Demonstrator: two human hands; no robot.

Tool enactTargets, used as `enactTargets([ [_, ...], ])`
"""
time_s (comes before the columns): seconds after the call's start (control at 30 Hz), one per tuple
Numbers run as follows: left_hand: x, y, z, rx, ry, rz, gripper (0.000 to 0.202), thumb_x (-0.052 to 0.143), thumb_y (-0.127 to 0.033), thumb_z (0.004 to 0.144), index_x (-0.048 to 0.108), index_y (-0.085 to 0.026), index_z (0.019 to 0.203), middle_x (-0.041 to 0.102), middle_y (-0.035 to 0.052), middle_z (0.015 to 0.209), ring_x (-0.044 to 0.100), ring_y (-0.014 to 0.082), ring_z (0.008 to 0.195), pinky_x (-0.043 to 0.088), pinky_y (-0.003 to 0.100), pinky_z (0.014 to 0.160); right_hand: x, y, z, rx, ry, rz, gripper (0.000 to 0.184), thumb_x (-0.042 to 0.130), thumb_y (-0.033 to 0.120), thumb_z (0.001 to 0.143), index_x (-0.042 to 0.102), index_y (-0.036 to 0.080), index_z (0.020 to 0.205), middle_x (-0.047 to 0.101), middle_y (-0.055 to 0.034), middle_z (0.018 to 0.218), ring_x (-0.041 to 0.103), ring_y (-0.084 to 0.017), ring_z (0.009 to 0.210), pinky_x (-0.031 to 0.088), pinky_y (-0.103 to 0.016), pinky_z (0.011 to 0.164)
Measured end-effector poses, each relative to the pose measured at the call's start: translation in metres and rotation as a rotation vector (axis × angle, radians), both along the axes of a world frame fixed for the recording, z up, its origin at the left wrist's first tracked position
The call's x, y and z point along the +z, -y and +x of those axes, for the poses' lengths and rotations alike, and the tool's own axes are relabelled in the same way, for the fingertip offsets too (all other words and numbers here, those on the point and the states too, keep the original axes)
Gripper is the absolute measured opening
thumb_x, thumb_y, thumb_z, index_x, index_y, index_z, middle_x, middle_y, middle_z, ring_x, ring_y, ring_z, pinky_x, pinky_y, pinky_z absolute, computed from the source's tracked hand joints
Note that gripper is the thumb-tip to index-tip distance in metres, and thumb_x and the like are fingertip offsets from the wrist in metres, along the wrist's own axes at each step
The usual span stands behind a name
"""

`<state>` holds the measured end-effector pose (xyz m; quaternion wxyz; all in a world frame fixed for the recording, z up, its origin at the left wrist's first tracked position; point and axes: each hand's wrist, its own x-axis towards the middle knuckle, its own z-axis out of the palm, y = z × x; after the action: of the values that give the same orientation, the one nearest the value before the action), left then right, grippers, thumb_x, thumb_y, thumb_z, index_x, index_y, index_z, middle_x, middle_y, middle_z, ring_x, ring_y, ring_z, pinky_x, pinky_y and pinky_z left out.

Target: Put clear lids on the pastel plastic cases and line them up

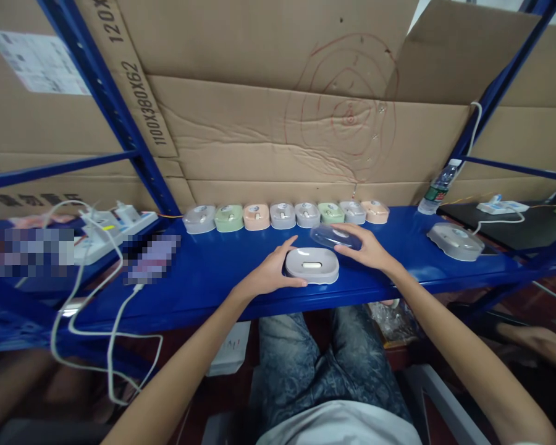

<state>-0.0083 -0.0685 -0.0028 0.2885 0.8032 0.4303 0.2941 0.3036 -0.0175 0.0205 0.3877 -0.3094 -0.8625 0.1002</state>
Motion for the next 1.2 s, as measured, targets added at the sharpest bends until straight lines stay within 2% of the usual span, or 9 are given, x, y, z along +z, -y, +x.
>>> enactTargets([
  [0.1, -0.002, -0.002, 0.001, 0.007, 0.056, -0.018, 0.133, 0.093, -0.054, 0.069, 0.013, -0.024, 0.170, 0.047, 0.0183, 0.161, 0.042, 0.0394, 0.151, 0.032, 0.054, 0.125, 0.010, 0.019, -0.030, 0.160, 0.069, -0.008, 0.059, 0.071, 0.054, 0.095, 0.059, 0.036, 0.150, 0.063, -0.0051, 0.150, 0.058, -0.031, 0.139, 0.047, -0.054, 0.118],
  [0.23, -0.002, -0.003, 0.001, 0.005, 0.066, -0.037, 0.137, 0.094, -0.053, 0.066, 0.010, -0.025, 0.171, 0.050, 0.0184, 0.160, 0.042, 0.0402, 0.151, 0.031, 0.057, 0.125, -0.001, 0.031, -0.046, 0.203, 0.220, 0.016, 0.060, 0.070, 0.053, 0.097, 0.056, 0.038, 0.153, 0.058, -0.0075, 0.154, 0.050, -0.034, 0.145, 0.045, -0.058, 0.117],
  [0.3, -0.002, -0.002, 0.001, -0.005, 0.056, -0.030, 0.135, 0.094, -0.053, 0.067, 0.012, -0.025, 0.171, 0.052, 0.0175, 0.158, 0.044, 0.0400, 0.151, 0.031, 0.057, 0.125, -0.009, 0.034, -0.045, 0.196, 0.240, 0.024, 0.057, 0.066, 0.051, 0.100, 0.054, 0.039, 0.154, 0.055, -0.0082, 0.157, 0.047, -0.035, 0.147, 0.043, -0.061, 0.118],
  [0.37, -0.002, -0.002, 0.002, -0.005, 0.036, -0.020, 0.132, 0.093, -0.053, 0.068, 0.014, -0.026, 0.170, 0.049, 0.0172, 0.161, 0.042, 0.0400, 0.152, 0.030, 0.057, 0.125, -0.014, 0.037, -0.043, 0.190, 0.241, 0.022, 0.056, 0.063, 0.050, 0.102, 0.052, 0.039, 0.156, 0.052, -0.0078, 0.160, 0.044, -0.034, 0.149, 0.040, -0.062, 0.119],
  [0.53, -0.001, -0.001, 0.002, 0.008, -0.037, -0.010, 0.123, 0.090, -0.057, 0.071, 0.022, -0.028, 0.169, 0.026, 0.0137, 0.175, 0.024, 0.0417, 0.161, 0.022, 0.058, 0.129, -0.015, 0.041, -0.041, 0.194, 0.255, 0.043, 0.057, 0.063, 0.050, 0.103, 0.051, 0.037, 0.157, 0.048, -0.0086, 0.162, 0.039, -0.032, 0.153, 0.038, -0.059, 0.121],
  [0.67, -0.001, -0.001, 0.001, -0.003, -0.030, 0.001, 0.117, 0.088, -0.059, 0.073, 0.027, -0.026, 0.167, 0.031, 0.0145, 0.172, 0.031, 0.0412, 0.157, 0.026, 0.057, 0.128, -0.017, 0.044, -0.041, 0.183, 0.230, 0.061, 0.059, 0.063, 0.049, 0.103, 0.048, 0.038, 0.158, 0.045, -0.0081, 0.165, 0.038, -0.032, 0.154, 0.038, -0.059, 0.122],
  [0.77, -0.001, -0.001, 0.000, -0.026, -0.023, 0.018, 0.112, 0.087, -0.059, 0.075, 0.029, -0.029, 0.166, 0.034, 0.0130, 0.171, 0.032, 0.0408, 0.156, 0.028, 0.057, 0.127, -0.015, 0.045, -0.039, 0.177, 0.264, 0.046, 0.059, 0.062, 0.051, 0.103, 0.048, 0.038, 0.159, 0.045, -0.0093, 0.164, 0.039, -0.032, 0.153, 0.038, -0.059, 0.122],
  [0.97, -0.005, -0.003, -0.001, -0.035, -0.056, 0.028, 0.111, 0.086, -0.057, 0.078, 0.026, -0.028, 0.167, 0.040, 0.0140, 0.166, 0.041, 0.0385, 0.150, 0.032, 0.054, 0.125, -0.007, 0.049, -0.041, 0.169, 0.329, 0.049, 0.060, 0.061, 0.051, 0.104, 0.047, 0.034, 0.160, 0.047, -0.0131, 0.161, 0.039, -0.031, 0.152, 0.039, -0.056, 0.120],
  [1.2, -0.005, -0.003, -0.001, -0.036, -0.089, 0.051, 0.116, 0.086, -0.060, 0.077, 0.021, -0.028, 0.168, 0.037, 0.0143, 0.167, 0.038, 0.0420, 0.152, 0.030, 0.056, 0.125, -0.001, 0.054, -0.045, 0.132, 0.385, 0.050, 0.062, 0.060, 0.050, 0.104, 0.047, 0.028, 0.160, 0.050, -0.0181, 0.154, 0.045, -0.032, 0.144, 0.040, -0.056, 0.118],
])
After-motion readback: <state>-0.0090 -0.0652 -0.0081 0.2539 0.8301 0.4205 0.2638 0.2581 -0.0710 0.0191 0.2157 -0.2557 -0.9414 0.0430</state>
